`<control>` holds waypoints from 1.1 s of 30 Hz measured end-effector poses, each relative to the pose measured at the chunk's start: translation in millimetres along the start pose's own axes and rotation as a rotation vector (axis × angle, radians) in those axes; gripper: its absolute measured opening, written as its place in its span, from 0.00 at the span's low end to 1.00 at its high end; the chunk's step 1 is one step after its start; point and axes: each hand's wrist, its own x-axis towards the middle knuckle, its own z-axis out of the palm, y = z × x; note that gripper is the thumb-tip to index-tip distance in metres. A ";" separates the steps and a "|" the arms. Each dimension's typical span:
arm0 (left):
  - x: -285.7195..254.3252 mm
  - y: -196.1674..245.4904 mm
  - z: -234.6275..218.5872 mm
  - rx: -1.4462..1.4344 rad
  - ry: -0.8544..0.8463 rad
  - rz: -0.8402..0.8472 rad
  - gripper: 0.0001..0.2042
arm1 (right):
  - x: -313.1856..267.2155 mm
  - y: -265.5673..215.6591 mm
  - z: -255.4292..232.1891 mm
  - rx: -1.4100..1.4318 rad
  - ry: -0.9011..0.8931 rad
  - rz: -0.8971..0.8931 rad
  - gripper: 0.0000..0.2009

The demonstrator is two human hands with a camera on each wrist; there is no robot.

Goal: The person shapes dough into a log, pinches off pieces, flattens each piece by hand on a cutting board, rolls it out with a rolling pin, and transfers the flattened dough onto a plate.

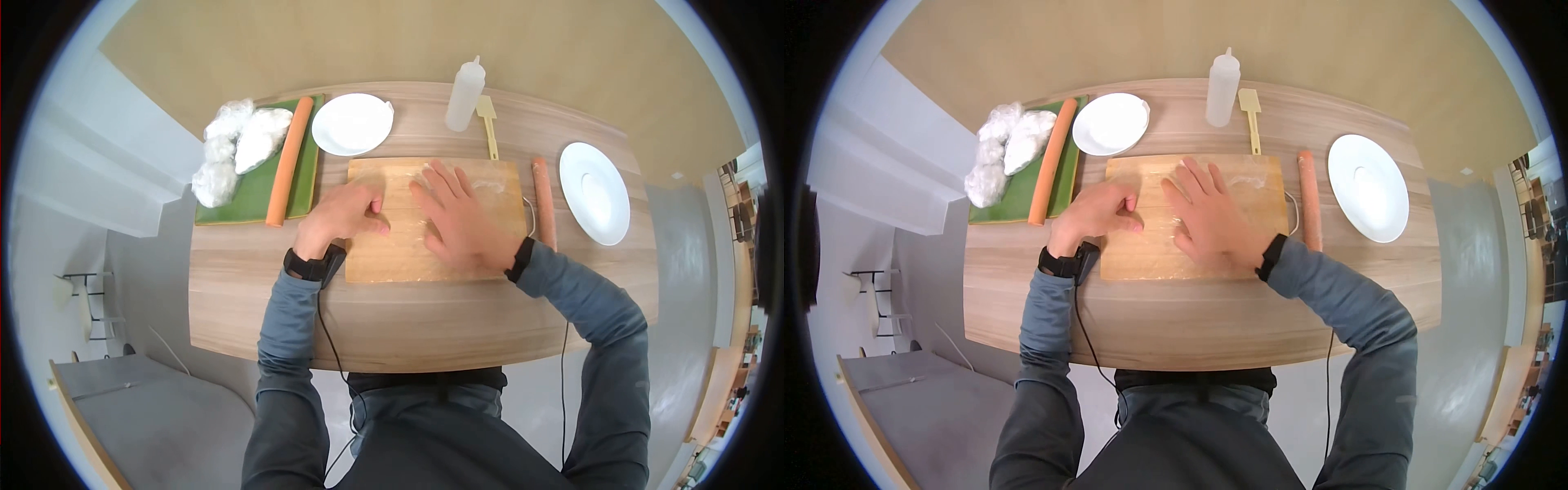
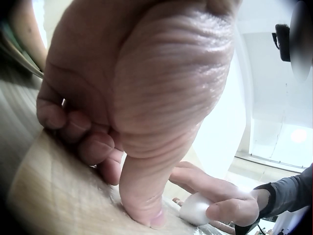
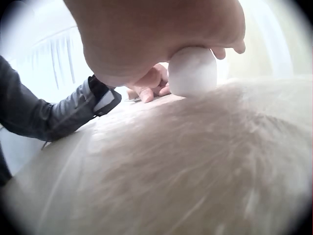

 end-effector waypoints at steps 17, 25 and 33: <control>0.7 4.3 -1.0 -0.026 -0.024 -0.055 0.21 | 11.5 8.8 8.2 0.030 -0.106 0.035 0.49; 0.9 -0.7 0.2 0.007 -0.028 -0.027 0.21 | -28.4 21.3 -14.4 0.071 -0.200 -0.003 0.50; -1.0 4.7 -1.3 -0.006 -0.023 -0.073 0.20 | -4.5 -11.1 2.5 0.077 -0.136 -0.100 0.51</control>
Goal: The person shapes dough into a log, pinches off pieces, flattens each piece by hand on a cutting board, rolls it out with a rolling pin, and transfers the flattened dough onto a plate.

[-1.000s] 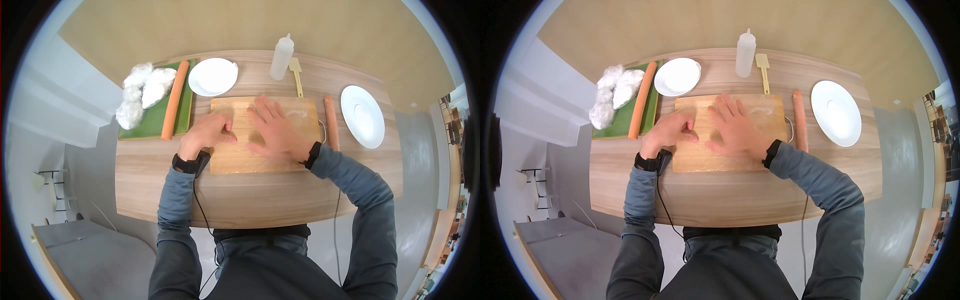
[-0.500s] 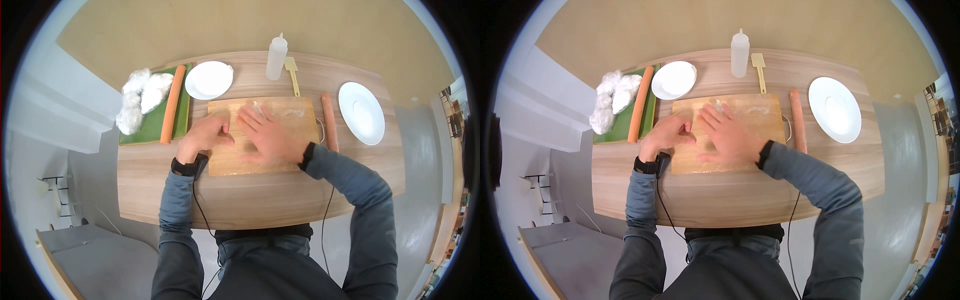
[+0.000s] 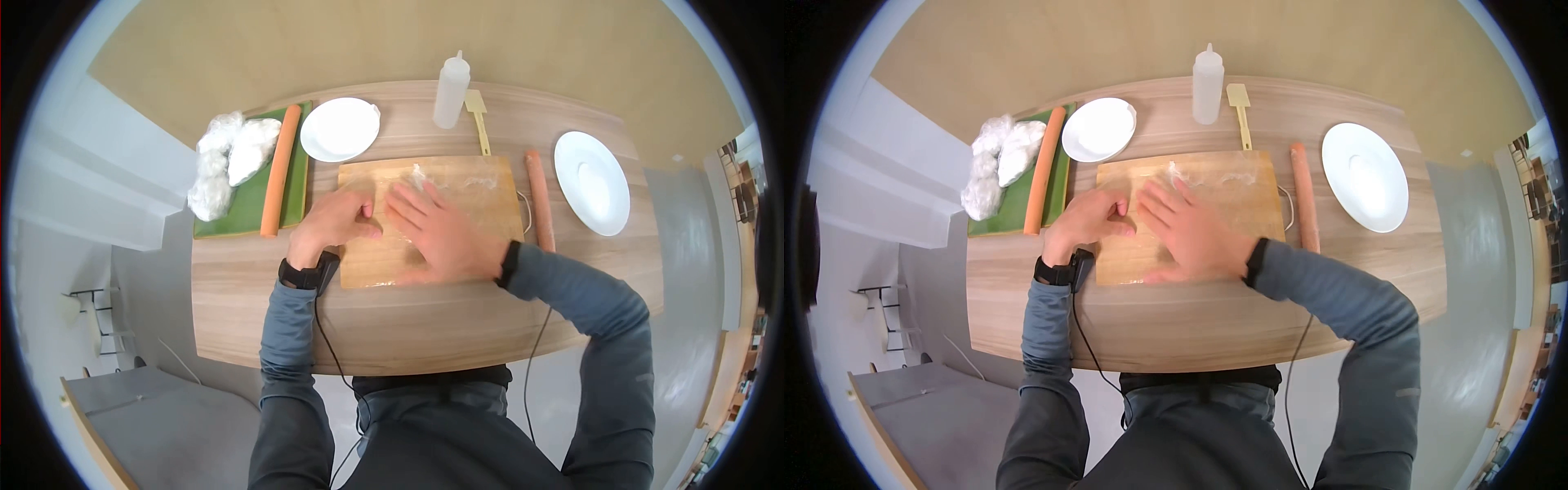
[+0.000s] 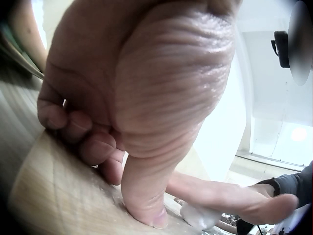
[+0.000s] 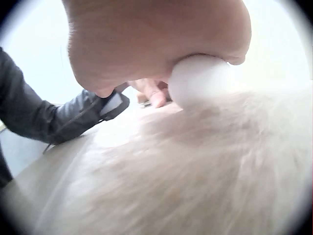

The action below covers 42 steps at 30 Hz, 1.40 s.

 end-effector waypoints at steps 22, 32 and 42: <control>1.0 -6.0 1.3 0.020 0.012 0.078 0.21 | -45.3 16.6 -12.6 0.336 0.037 0.028 0.21; 2.8 -7.2 2.0 0.027 0.003 0.059 0.21 | -9.8 -3.1 -23.1 0.438 0.015 0.328 0.19; 1.3 -2.4 -0.2 0.028 0.015 0.061 0.21 | 7.4 3.7 -2.3 -0.067 0.028 0.131 0.44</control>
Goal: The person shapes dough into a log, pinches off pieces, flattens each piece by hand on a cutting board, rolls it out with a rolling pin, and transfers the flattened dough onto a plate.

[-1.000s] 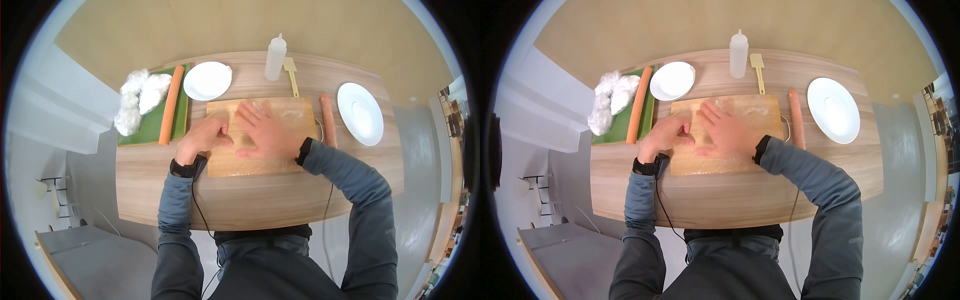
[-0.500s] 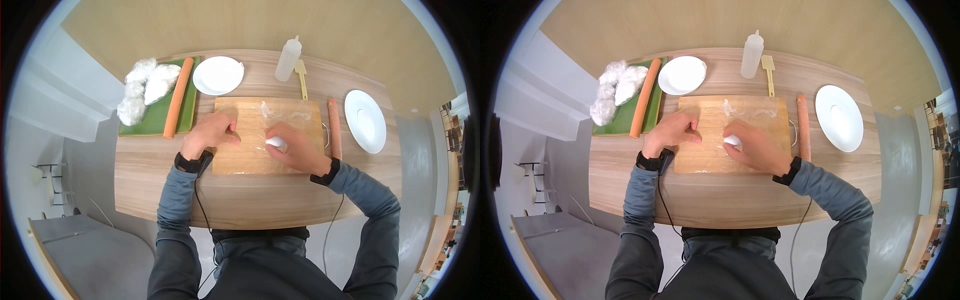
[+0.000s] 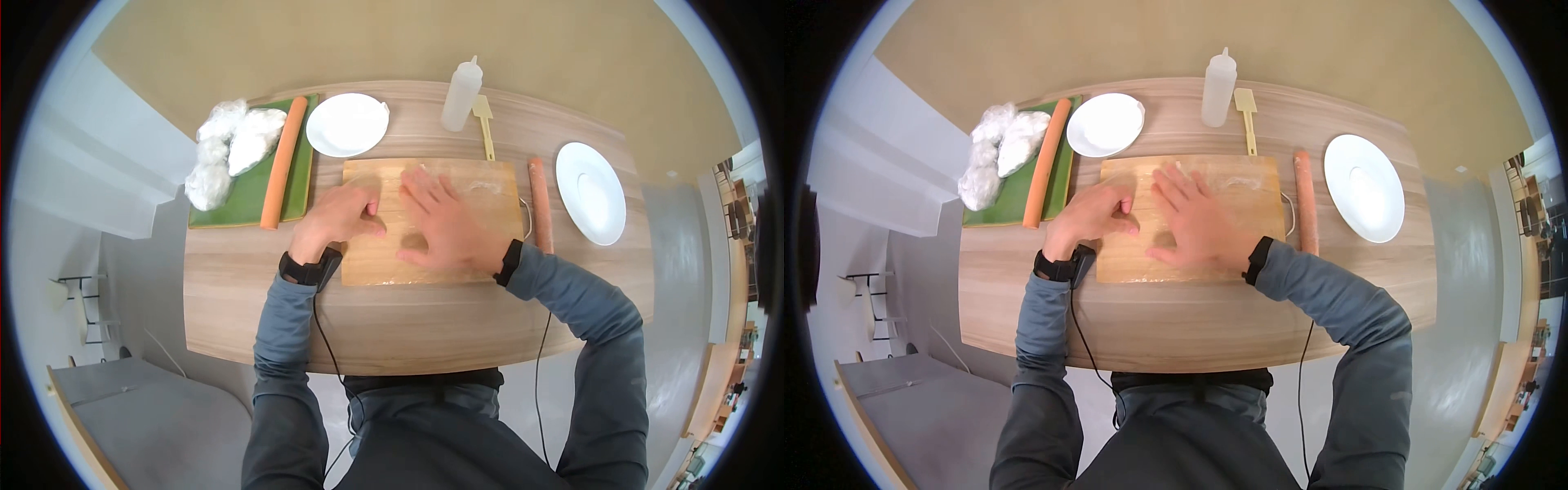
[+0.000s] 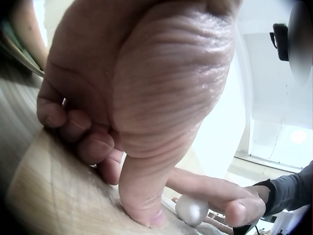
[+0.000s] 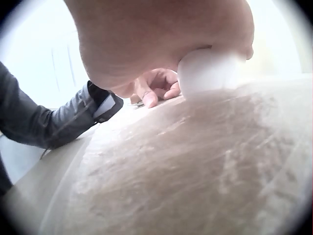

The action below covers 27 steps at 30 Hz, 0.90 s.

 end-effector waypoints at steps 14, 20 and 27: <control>0.1 1.6 -1.2 -0.014 -0.004 -0.012 0.21 | 14.0 4.6 7.3 -0.041 0.025 -0.050 0.48; -0.2 -6.3 3.6 -0.006 0.018 0.016 0.21 | -36.0 3.4 -18.5 0.030 -0.124 -0.136 0.46; -0.1 -5.9 2.4 -0.008 0.015 0.012 0.21 | -26.0 25.0 -5.0 0.358 0.064 0.090 0.24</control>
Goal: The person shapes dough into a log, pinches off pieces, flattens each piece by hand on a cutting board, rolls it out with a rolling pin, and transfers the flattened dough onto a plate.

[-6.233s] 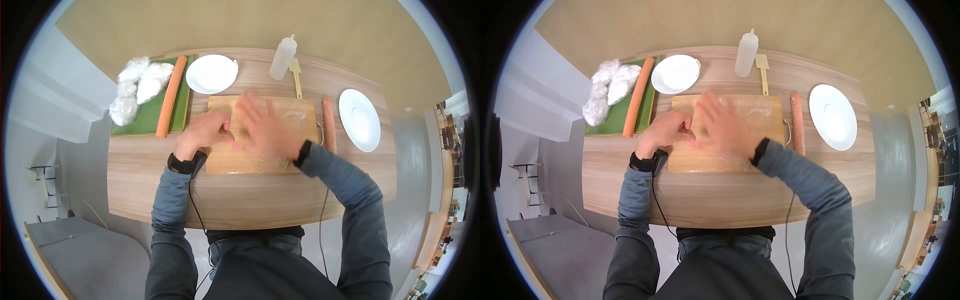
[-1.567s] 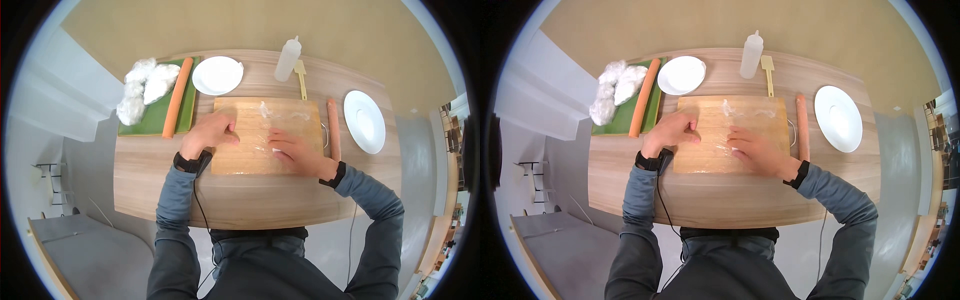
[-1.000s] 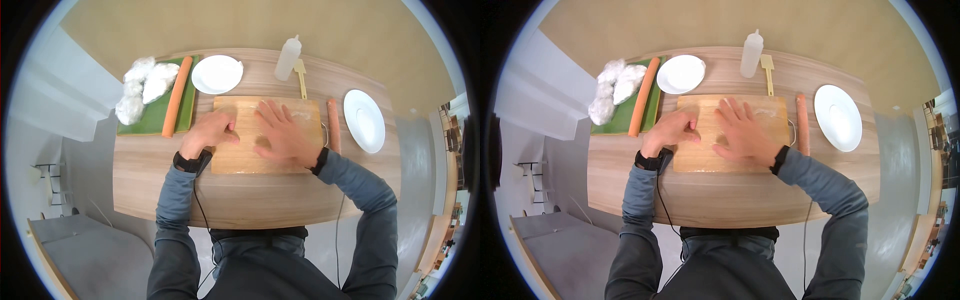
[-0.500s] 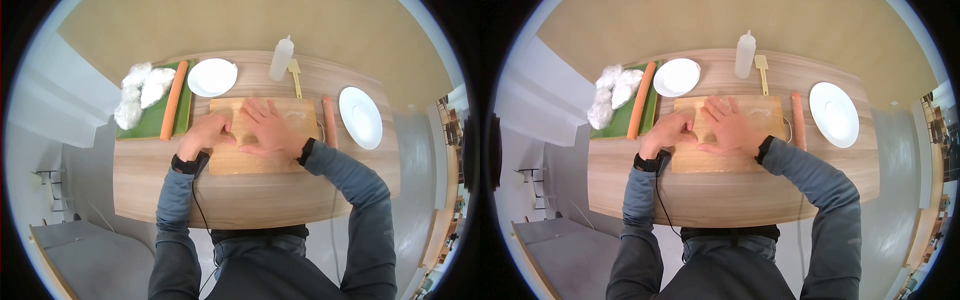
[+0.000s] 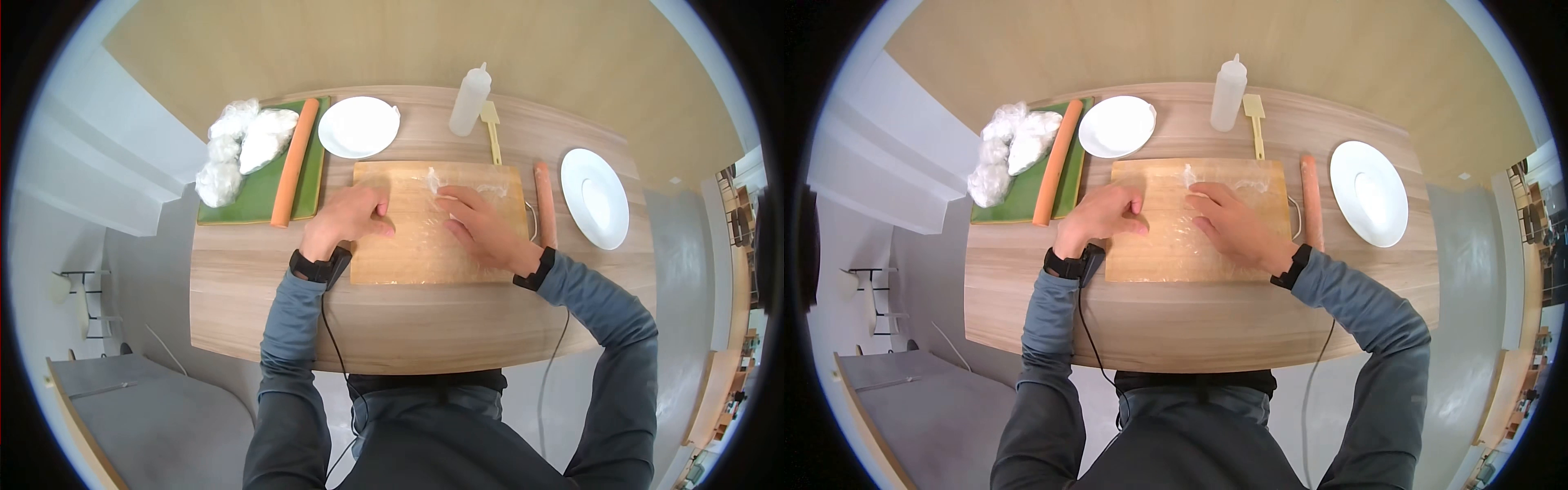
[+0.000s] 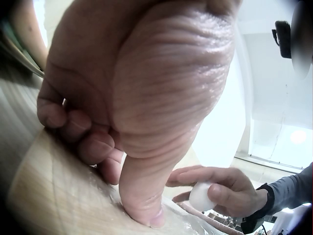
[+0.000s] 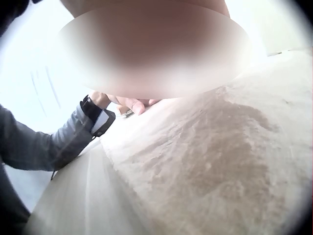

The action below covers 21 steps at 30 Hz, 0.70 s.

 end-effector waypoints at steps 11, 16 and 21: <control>-0.3 0.4 -0.6 -0.003 -0.016 -0.003 0.22 | 11.3 -22.1 1.9 0.136 -0.069 0.157 0.14; -0.5 -0.7 -0.4 -0.001 -0.010 0.007 0.22 | 15.0 -15.5 4.1 -0.272 -0.024 -0.028 0.31; 0.5 0.7 -1.1 0.017 -0.017 0.012 0.22 | 18.3 -18.7 3.7 -0.320 -0.100 -0.076 0.43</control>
